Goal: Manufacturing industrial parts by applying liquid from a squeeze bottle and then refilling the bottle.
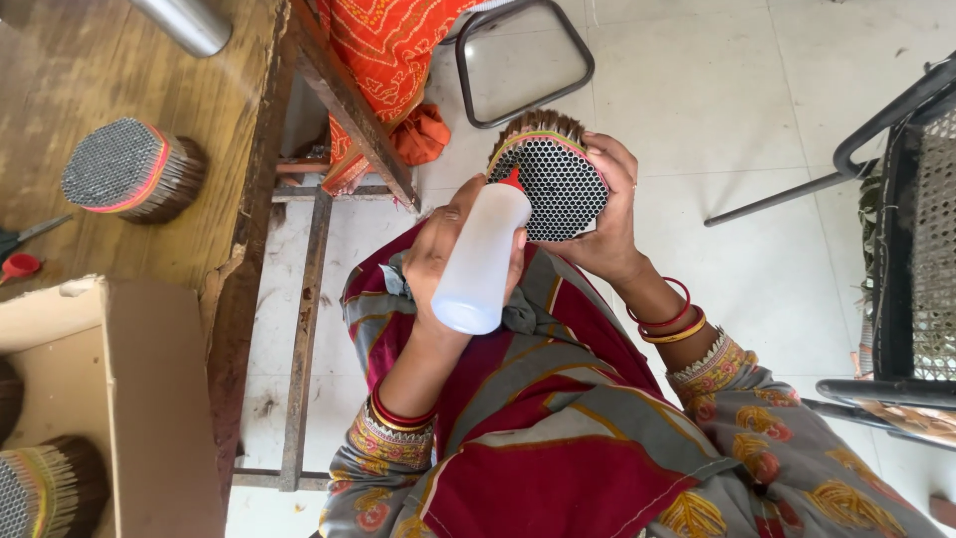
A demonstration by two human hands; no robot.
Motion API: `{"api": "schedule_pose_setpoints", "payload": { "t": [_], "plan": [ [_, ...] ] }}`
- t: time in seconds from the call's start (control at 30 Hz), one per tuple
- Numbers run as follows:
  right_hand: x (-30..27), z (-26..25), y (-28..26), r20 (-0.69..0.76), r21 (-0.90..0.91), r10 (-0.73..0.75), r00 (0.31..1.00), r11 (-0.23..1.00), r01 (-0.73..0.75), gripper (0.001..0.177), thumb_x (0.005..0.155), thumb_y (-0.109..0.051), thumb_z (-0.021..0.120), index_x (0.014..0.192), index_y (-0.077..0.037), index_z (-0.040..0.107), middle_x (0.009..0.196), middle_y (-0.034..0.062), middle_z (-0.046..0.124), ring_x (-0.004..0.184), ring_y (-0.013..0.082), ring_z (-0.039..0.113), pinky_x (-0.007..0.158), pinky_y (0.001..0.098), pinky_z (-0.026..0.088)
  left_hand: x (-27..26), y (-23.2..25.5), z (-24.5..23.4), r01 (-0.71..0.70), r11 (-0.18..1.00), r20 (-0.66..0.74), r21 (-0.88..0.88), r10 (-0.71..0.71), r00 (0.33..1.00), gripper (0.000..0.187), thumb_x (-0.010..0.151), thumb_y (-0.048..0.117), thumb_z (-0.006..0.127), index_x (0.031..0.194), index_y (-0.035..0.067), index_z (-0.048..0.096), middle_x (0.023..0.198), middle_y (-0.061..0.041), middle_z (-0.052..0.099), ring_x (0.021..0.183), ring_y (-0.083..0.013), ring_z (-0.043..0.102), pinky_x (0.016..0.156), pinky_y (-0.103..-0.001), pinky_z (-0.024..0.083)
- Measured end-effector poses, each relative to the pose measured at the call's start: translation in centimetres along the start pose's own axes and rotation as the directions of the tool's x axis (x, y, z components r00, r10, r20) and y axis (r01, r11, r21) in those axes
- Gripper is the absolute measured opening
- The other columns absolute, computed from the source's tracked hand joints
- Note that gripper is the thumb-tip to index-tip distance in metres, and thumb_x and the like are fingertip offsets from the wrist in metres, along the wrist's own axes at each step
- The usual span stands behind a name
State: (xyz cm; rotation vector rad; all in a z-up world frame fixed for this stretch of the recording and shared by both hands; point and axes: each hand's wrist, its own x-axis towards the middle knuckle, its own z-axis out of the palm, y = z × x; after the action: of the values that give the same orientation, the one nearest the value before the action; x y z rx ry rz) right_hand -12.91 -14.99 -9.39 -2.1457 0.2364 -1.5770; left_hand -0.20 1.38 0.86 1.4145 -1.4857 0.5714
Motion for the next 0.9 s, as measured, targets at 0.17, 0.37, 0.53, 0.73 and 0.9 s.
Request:
{"api": "schedule_pose_setpoints", "payload": {
  "t": [0.17, 0.37, 0.53, 0.73, 0.9],
  "plan": [
    [-2.6, 0.3, -1.2, 0.140, 0.032, 0.117, 0.983, 0.992, -0.123, 0.118, 0.063, -0.021, 0.108, 0.152, -0.012, 0.030, 0.151, 0.0201, 0.039, 0.145, 0.0355, 0.042, 0.122, 0.0469, 0.042, -2.5, -1.1, -0.1, 0.269, 0.941, 0.069, -0.204, -0.261, 0.963, 0.030, 0.096, 0.018, 0.078, 0.117, -0.002, 0.070, 0.117, -0.017, 0.074, 0.093, -0.0264, 0.077, 0.086, -0.033, 0.063],
    [-6.2, 0.5, -1.3, 0.328, 0.038, 0.258, 0.909, 0.958, -0.285, 0.121, 0.059, -0.020, 0.106, 0.154, -0.012, 0.031, 0.149, 0.0195, 0.040, 0.144, 0.0375, 0.041, 0.122, 0.0487, 0.041, -4.3, -2.0, 0.4, 0.557, 0.818, 0.240, -0.146, -0.517, 0.822, 0.033, 0.094, 0.025, 0.079, 0.113, 0.000, 0.071, 0.100, -0.015, 0.078, 0.088, -0.0227, 0.080, 0.082, -0.033, 0.063],
    [-6.9, 0.4, -1.4, 0.356, 0.078, 0.294, 0.887, 0.937, -0.342, 0.122, 0.061, -0.021, 0.106, 0.155, -0.011, 0.030, 0.150, 0.0196, 0.037, 0.146, 0.0375, 0.040, 0.123, 0.0482, 0.042, -4.3, -2.3, 0.4, 0.514, 0.858, 0.308, -0.008, -0.487, 0.818, 0.031, 0.097, 0.028, 0.075, 0.114, 0.002, 0.073, 0.097, -0.015, 0.077, 0.085, -0.0272, 0.078, 0.076, -0.035, 0.062],
    [-6.6, 0.1, -1.3, 0.354, 0.057, 0.292, 0.889, 0.942, -0.332, 0.122, 0.060, -0.021, 0.107, 0.155, -0.012, 0.031, 0.150, 0.0173, 0.039, 0.146, 0.0365, 0.040, 0.123, 0.0482, 0.042, -4.4, -2.2, 0.7, 0.529, 0.849, 0.333, 0.005, -0.500, 0.799, 0.026, 0.100, 0.028, 0.073, 0.112, 0.005, 0.074, 0.093, -0.013, 0.078, 0.082, -0.0264, 0.079, 0.075, -0.034, 0.062],
    [-6.5, 0.1, -1.4, 0.339, 0.073, 0.280, 0.898, 0.944, -0.322, 0.121, 0.060, -0.022, 0.107, 0.155, -0.012, 0.031, 0.149, 0.0179, 0.038, 0.145, 0.0372, 0.039, 0.123, 0.0475, 0.042, -4.3, -1.8, 0.8, 0.506, 0.860, 0.272, -0.071, -0.471, 0.839, 0.031, 0.097, 0.027, 0.075, 0.114, 0.002, 0.070, 0.100, -0.013, 0.077, 0.086, -0.0240, 0.079, 0.081, -0.033, 0.062]
  ]
}}
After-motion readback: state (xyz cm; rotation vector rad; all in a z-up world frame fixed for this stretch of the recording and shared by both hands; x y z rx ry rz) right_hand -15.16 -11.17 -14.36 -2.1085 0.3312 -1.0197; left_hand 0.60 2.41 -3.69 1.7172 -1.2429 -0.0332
